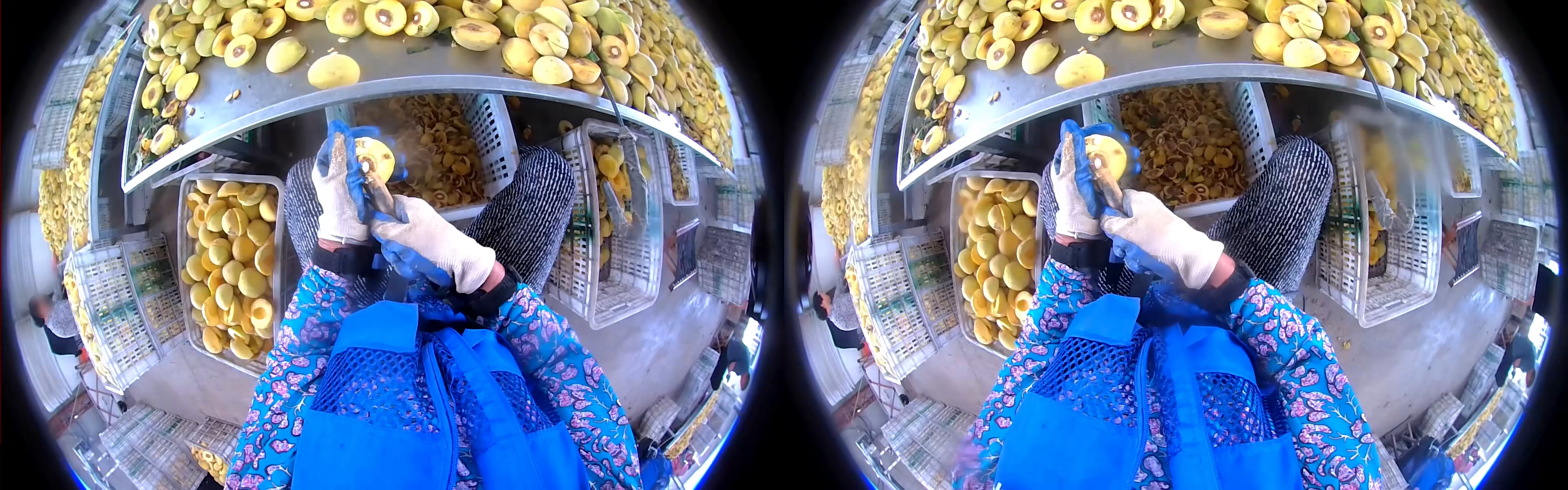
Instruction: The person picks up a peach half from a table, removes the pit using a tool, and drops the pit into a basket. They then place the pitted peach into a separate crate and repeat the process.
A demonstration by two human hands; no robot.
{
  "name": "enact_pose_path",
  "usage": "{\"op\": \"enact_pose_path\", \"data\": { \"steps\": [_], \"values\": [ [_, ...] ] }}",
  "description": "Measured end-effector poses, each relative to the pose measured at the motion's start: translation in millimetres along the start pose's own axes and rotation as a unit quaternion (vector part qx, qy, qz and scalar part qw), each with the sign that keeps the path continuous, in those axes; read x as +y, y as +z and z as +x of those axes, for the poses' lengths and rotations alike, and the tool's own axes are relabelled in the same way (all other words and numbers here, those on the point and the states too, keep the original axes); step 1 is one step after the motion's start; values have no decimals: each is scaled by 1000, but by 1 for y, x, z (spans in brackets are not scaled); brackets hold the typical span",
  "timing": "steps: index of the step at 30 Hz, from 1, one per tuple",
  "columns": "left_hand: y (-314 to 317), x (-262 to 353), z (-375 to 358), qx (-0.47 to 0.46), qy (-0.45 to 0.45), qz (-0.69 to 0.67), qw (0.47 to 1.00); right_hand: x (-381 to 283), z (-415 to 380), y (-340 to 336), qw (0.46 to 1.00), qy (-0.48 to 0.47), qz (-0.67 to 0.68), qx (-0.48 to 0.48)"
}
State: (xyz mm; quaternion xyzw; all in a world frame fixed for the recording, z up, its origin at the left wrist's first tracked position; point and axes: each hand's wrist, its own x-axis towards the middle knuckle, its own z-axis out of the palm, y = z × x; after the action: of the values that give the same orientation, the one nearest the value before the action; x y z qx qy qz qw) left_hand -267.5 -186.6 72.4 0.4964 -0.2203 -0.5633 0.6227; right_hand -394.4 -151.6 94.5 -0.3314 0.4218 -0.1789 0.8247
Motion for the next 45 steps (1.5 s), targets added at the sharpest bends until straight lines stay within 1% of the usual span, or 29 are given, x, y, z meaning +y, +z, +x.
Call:
{"op": "enact_pose_path", "data": {
  "steps": [2, 4, 7, 10, 11, 12, 14, 16, 18, 21, 22, 24, 25, 27, 28, 29, 30, 32, 34, 35, 36, 37, 39, 40, 41, 42, 43, 44, 45],
  "values": [
    [-4, 3, 2, -37, -36, -1, 999, -8, -6, -3, 997, 37, 68, -30],
    [-2, -1, 3, -72, -20, -50, 996, -12, -8, -4, 979, 46, 177, -95],
    [1, -5, 16, -110, 35, -85, 990, -12, -4, -11, 908, 54, 350, -225],
    [9, 17, 10, -128, 21, -63, 989, -17, -9, -8, 938, 6, 289, -193],
    [7, 31, 7, -122, -24, -72, 990, -19, -10, -9, 952, 16, 263, -154],
    [1, 35, 13, -176, -56, -94, 978, -21, -11, -9, 965, 17, 221, -139],
    [-2, 44, 14, -222, -60, -15, 973, -22, -15, -7, 984, 28, 142, -107],
    [3, 37, 11, -112, -134, -63, 983, -14, -10, -9, 992, 32, 92, -78],
    [2, 21, 7, -84, -88, -22, 992, -13, -14, -14, 961, 96, 216, -141],
    [-7, 3, 14, -111, -63, 50, 991, 8, -7, -17, 888, 90, 364, -266],
    [-13, -9, 19, -109, -55, 26, 992, 20, -3, -15, 830, 79, 454, -313],
    [-21, -27, 31, -107, -35, -18, 993, 27, 3, -10, 791, 28, 497, -355],
    [-15, -17, 27, -120, -48, -17, 991, 29, 5, -9, 777, 19, 508, -372],
    [-13, -16, 31, -124, -75, -126, 981, 29, 7, -11, 750, 4, 524, -405],
    [-14, -14, 33, -123, -86, -180, 972, 24, 1, -12, 770, -12, 500, -396],
    [-12, -10, 37, -112, -84, -313, 939, 18, -10, -12, 788, -25, 477, -388],
    [-16, -3, 38, -41, -54, -274, 959, 15, -17, -15, 805, -37, 452, -383],
    [-17, 15, 31, 6, 12, -221, 975, 19, -13, -30, 856, -48, 417, -303],
    [-37, 22, 30, -53, 26, -224, 973, 27, -2, -43, 948, -19, 301, -96],
    [-50, 25, 29, -45, 24, -218, 975, 40, 8, -60, 993, -54, 107, 4],
    [-64, 30, 26, -34, 23, -212, 977, 62, 23, -82, 986, -94, -93, 97],
    [-80, 34, 23, -26, 18, -238, 971, 82, 42, -99, 931, -138, -288, 178],
    [-126, 39, 9, 24, 91, -128, 987, 69, 44, -78, 919, -99, -314, 215],
    [-155, 40, -3, 34, 122, -72, 989, 45, 28, -57, 970, 3, -152, 187],
    [-168, 50, -23, 105, 91, -208, 968, 52, 32, -63, 972, 8, -161, 170],
    [-192, 59, -43, 109, 88, -212, 967, 57, 34, -71, 973, 8, -166, 158],
    [-235, 54, -55, 103, 127, -230, 959, 59, 34, -71, 967, 34, -185, 169],
    [-266, 54, -78, 138, 216, 195, 947, 72, 40, -82, 967, 27, -195, 164],
    [-298, 54, -100, 261, 269, 560, 739, 68, 38, -77, 970, 45, -178, 158]
  ]
}}
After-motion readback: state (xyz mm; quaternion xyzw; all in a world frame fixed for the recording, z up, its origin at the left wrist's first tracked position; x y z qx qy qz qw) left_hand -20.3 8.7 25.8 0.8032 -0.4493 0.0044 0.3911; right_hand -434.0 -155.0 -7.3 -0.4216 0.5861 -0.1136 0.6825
